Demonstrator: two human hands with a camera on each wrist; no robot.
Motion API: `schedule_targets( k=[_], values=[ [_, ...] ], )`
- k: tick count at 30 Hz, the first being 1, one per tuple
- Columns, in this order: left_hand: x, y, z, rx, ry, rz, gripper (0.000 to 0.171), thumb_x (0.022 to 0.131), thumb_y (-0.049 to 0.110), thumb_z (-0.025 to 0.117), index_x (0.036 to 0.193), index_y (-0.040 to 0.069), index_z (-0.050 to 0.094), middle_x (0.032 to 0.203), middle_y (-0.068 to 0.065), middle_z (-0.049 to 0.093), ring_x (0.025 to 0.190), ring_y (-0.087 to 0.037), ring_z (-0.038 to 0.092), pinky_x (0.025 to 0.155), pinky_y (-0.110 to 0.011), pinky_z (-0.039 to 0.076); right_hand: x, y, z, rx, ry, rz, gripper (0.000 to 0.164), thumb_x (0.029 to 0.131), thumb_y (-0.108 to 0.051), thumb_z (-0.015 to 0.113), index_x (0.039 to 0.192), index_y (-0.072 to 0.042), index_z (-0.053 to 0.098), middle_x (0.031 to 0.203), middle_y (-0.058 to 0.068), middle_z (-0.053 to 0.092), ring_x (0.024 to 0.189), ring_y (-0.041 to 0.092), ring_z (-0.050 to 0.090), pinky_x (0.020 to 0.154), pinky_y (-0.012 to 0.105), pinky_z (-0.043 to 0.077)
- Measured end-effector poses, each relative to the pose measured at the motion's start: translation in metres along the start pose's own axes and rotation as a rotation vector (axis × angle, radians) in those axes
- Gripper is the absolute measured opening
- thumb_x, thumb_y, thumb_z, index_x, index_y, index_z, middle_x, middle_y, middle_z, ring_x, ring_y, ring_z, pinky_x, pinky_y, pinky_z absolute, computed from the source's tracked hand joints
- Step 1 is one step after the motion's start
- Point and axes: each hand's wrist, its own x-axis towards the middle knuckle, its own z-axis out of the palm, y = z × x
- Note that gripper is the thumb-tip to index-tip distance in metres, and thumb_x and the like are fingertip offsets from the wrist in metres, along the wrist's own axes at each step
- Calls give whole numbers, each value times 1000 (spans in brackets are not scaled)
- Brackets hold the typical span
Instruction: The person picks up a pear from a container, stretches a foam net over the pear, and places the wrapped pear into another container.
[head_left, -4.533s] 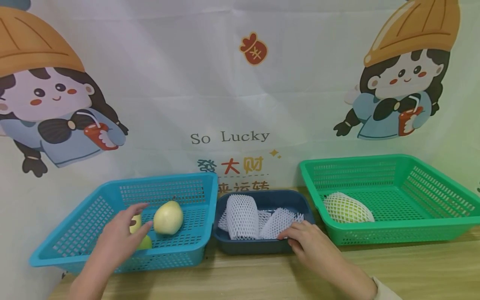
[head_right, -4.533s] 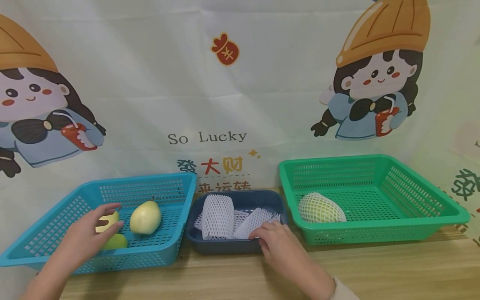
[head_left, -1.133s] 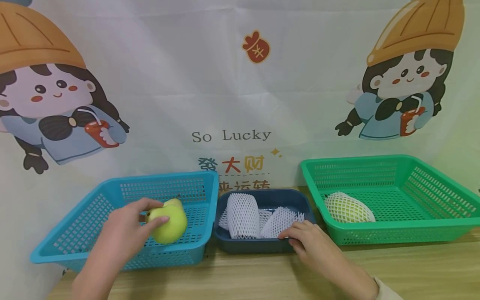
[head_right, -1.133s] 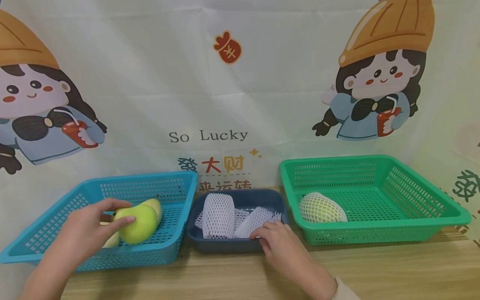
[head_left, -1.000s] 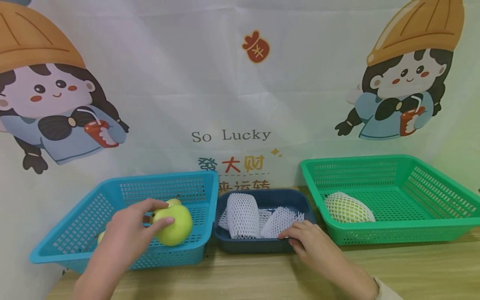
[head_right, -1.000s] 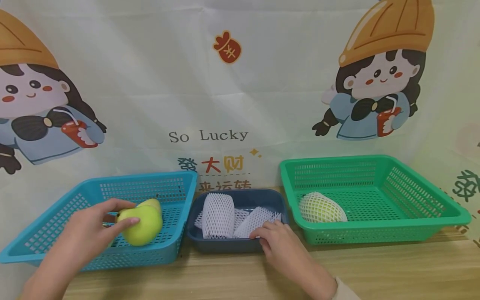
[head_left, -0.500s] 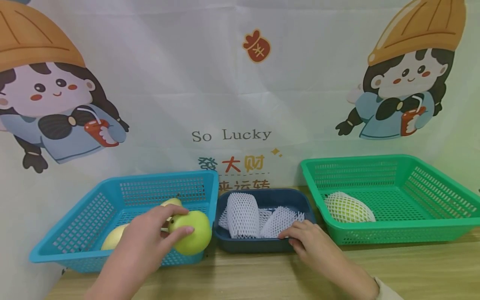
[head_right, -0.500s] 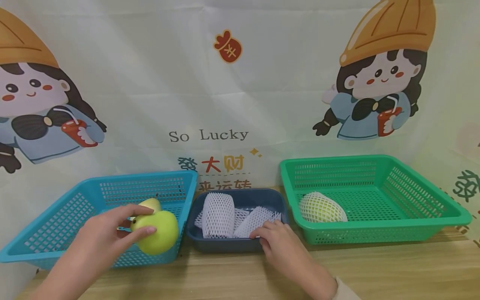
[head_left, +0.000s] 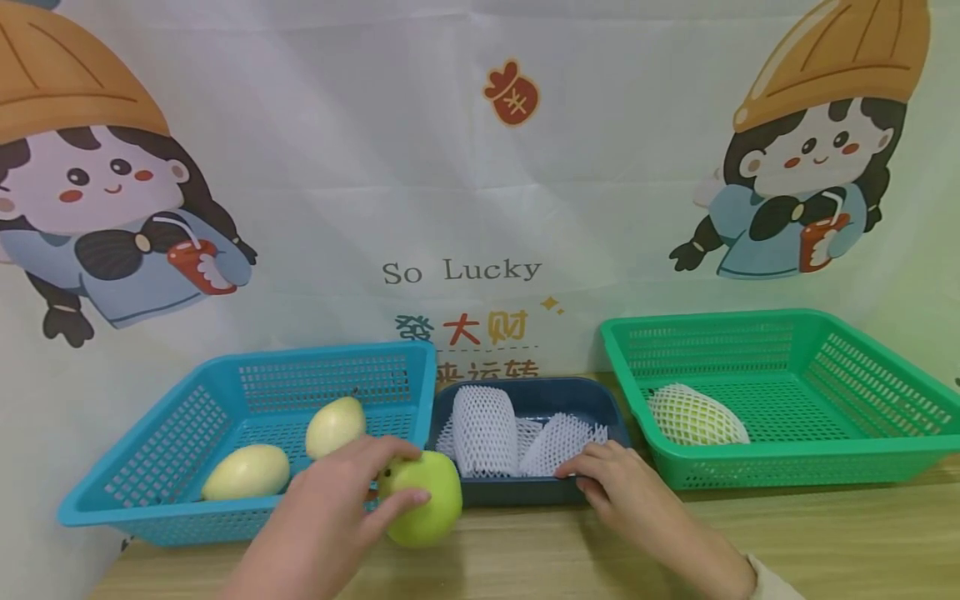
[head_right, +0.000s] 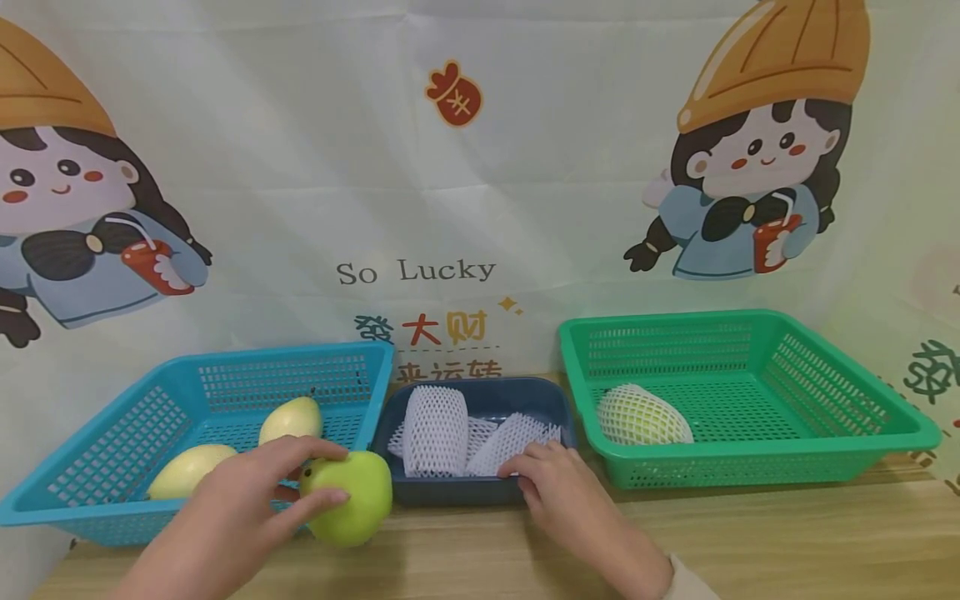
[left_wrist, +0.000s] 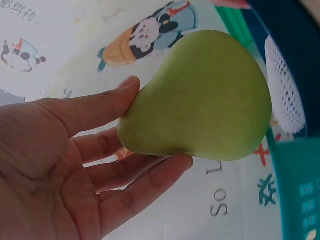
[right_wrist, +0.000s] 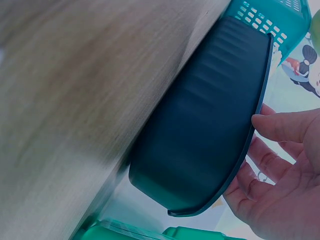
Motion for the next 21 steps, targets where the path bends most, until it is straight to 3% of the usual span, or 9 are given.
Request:
schedule_targets(
  k=[4,8,15,21],
  values=[
    [-1,6,19,25,1,139,28,79,40,70,104,28,63,102,14,62,91,-6,58,76,-31,50,0,0,0,-1,-1,3,26,74,3,68,88,-19,69,82,-8,63,76,12,55,66,30,44],
    [1,8,36,15,-76,239,30,80,42,67,103,21,64,95,9,63,83,-9,57,68,-30,48,0,0,0,1,-12,10,25,75,2,68,89,-19,69,83,-8,64,77,12,55,67,30,45],
    [6,12,57,2,-180,269,32,79,42,69,99,18,65,89,6,64,76,-11,57,62,-30,46,-1,0,0,-3,-12,10,25,75,1,69,88,-19,69,82,-8,64,76,11,54,66,29,44],
    [11,18,72,3,-260,266,34,77,44,70,99,18,65,83,5,61,67,-5,48,55,-24,38,-1,0,-1,-1,-1,3,25,75,2,68,89,-19,69,82,-8,64,75,11,54,66,28,44]
  ],
)
